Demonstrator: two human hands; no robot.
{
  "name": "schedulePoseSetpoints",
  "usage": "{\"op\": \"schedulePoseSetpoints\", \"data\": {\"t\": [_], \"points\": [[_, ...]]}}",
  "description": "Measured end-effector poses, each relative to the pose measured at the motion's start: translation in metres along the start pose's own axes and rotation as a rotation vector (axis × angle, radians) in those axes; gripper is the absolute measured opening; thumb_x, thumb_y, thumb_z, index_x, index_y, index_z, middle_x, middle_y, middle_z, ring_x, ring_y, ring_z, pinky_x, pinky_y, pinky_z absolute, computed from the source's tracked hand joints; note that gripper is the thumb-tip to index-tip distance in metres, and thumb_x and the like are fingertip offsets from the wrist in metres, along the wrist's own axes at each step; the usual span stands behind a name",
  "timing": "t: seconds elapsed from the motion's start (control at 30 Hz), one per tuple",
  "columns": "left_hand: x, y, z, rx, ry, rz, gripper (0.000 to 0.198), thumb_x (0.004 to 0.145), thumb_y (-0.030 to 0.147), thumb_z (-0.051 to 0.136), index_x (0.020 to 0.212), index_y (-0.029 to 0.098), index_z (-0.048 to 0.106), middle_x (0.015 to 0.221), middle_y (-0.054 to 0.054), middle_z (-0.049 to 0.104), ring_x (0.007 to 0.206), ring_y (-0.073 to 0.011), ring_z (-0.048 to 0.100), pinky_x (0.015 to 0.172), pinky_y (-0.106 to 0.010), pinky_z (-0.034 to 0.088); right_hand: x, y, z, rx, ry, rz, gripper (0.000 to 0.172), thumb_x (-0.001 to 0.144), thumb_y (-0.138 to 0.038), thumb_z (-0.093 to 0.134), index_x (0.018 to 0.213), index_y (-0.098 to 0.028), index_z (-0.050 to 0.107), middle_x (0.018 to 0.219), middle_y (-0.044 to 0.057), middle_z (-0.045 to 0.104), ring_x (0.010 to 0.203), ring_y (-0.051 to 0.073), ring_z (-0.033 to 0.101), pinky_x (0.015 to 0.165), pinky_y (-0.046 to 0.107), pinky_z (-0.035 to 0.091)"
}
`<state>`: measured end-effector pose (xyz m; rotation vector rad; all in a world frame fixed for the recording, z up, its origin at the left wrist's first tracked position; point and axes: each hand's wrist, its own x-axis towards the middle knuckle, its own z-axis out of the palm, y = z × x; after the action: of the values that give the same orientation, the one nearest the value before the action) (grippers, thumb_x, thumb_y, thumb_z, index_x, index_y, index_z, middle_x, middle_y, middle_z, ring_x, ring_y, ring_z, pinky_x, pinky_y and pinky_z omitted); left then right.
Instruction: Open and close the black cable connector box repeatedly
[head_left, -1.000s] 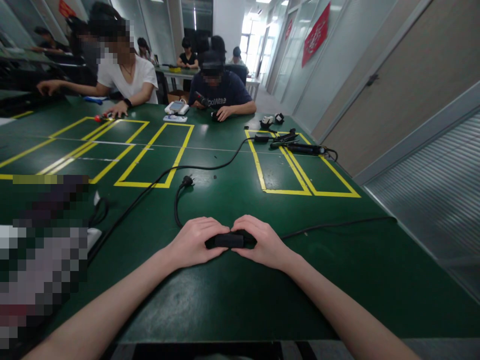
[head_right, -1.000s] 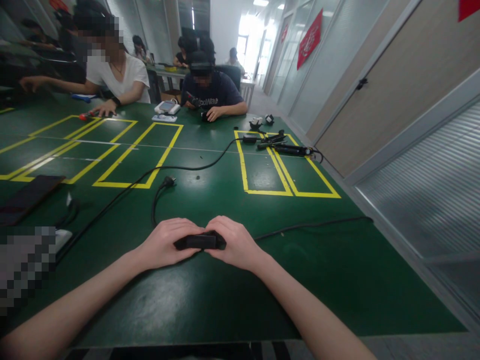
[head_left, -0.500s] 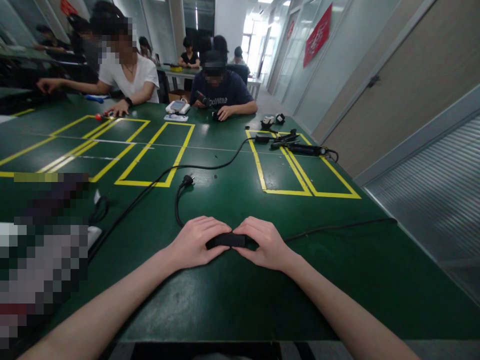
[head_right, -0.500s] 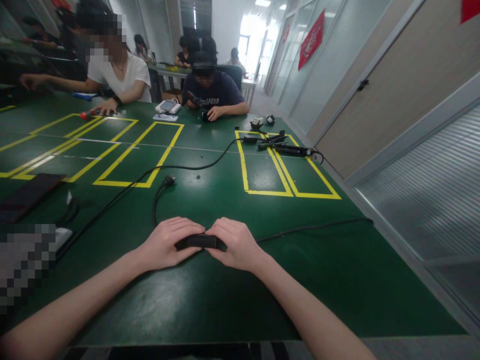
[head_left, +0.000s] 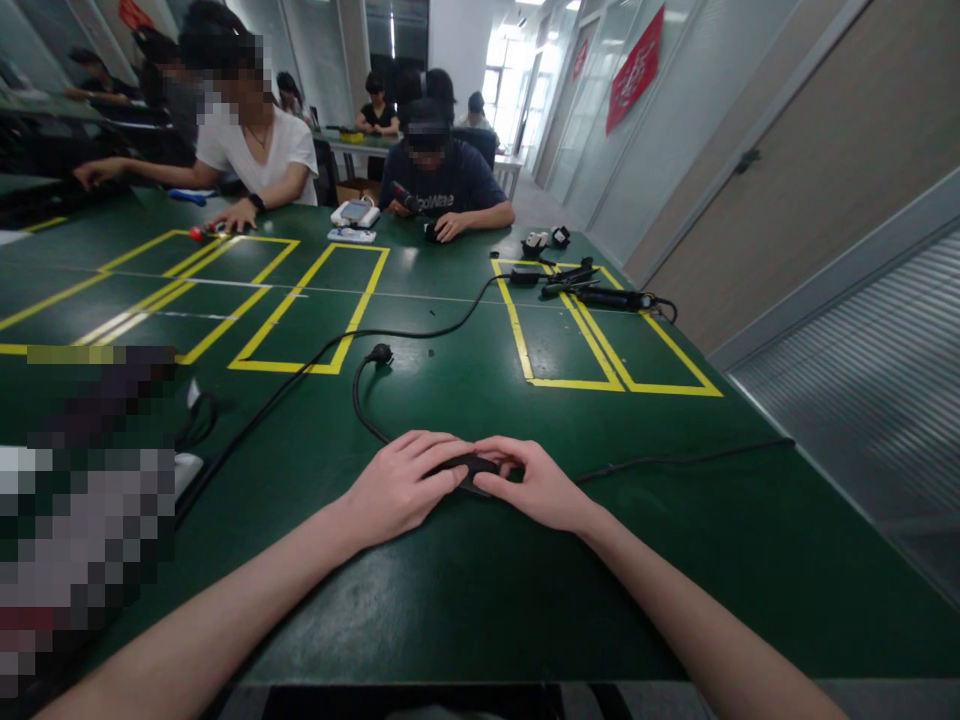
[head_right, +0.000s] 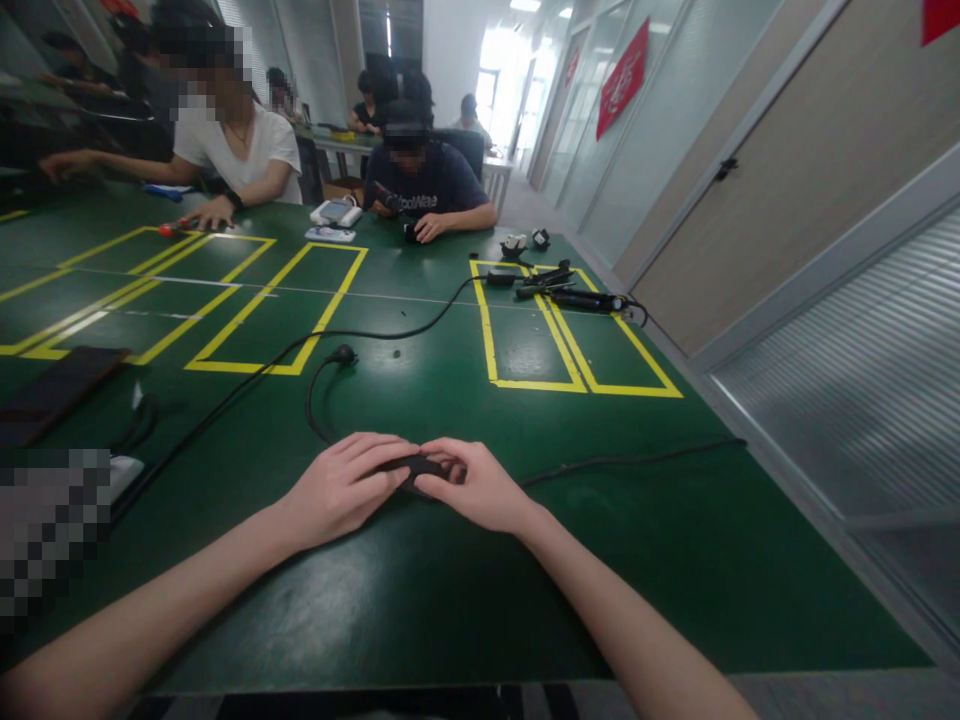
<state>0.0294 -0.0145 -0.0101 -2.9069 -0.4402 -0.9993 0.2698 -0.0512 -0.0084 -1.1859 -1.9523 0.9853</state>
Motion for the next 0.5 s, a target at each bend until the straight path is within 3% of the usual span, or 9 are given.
{"op": "schedulePoseSetpoints", "data": {"t": [0.13, 0.27, 0.37, 0.5], "points": [[-0.0029, -0.0045, 0.0007, -0.082, -0.098, -0.205, 0.044, 0.099, 0.04, 0.066, 0.136, 0.016, 0.057, 0.123, -0.014, 0.074, 0.109, -0.0274, 0.072, 0.092, -0.042, 0.058, 0.0011, 0.0078, 0.0035, -0.228, 0.152, -0.267, 0.028, 0.091, -0.033, 0.076, 0.115, -0.02, 0.072, 0.1, 0.008, 0.079, 0.083, 0.021, 0.072, 0.075, 0.034, 0.06], [-0.0041, -0.008, -0.0003, -0.128, -0.157, -0.302, 0.028, 0.102, 0.041, 0.062, 0.116, 0.017, 0.065, 0.099, -0.008, 0.077, 0.088, -0.0228, 0.072, 0.078, -0.035, 0.055, 0.0023, 0.0056, 0.0022, -0.375, 0.186, -0.494, 0.02, 0.097, -0.028, 0.069, 0.116, -0.021, 0.069, 0.102, 0.01, 0.078, 0.091, 0.023, 0.074, 0.082, 0.038, 0.06], [-0.004, -0.0079, -0.0006, -0.137, -0.147, -0.278, 0.026, 0.104, 0.041, 0.06, 0.111, 0.017, 0.066, 0.096, -0.007, 0.076, 0.085, -0.0215, 0.071, 0.075, -0.033, 0.052, 0.0022, 0.0022, 0.0018, -0.398, 0.152, -0.471, 0.022, 0.097, -0.03, 0.07, 0.117, -0.02, 0.066, 0.105, 0.011, 0.077, 0.094, 0.025, 0.072, 0.082, 0.039, 0.06], [-0.0029, -0.0066, -0.0003, -0.14, -0.133, -0.278, 0.031, 0.103, 0.043, 0.061, 0.119, 0.017, 0.066, 0.098, -0.007, 0.076, 0.086, -0.0219, 0.07, 0.076, -0.034, 0.052, 0.0009, 0.0036, 0.002, -0.428, 0.105, -0.404, 0.018, 0.099, -0.031, 0.066, 0.114, -0.02, 0.066, 0.102, 0.009, 0.076, 0.091, 0.024, 0.071, 0.078, 0.038, 0.059]]}}
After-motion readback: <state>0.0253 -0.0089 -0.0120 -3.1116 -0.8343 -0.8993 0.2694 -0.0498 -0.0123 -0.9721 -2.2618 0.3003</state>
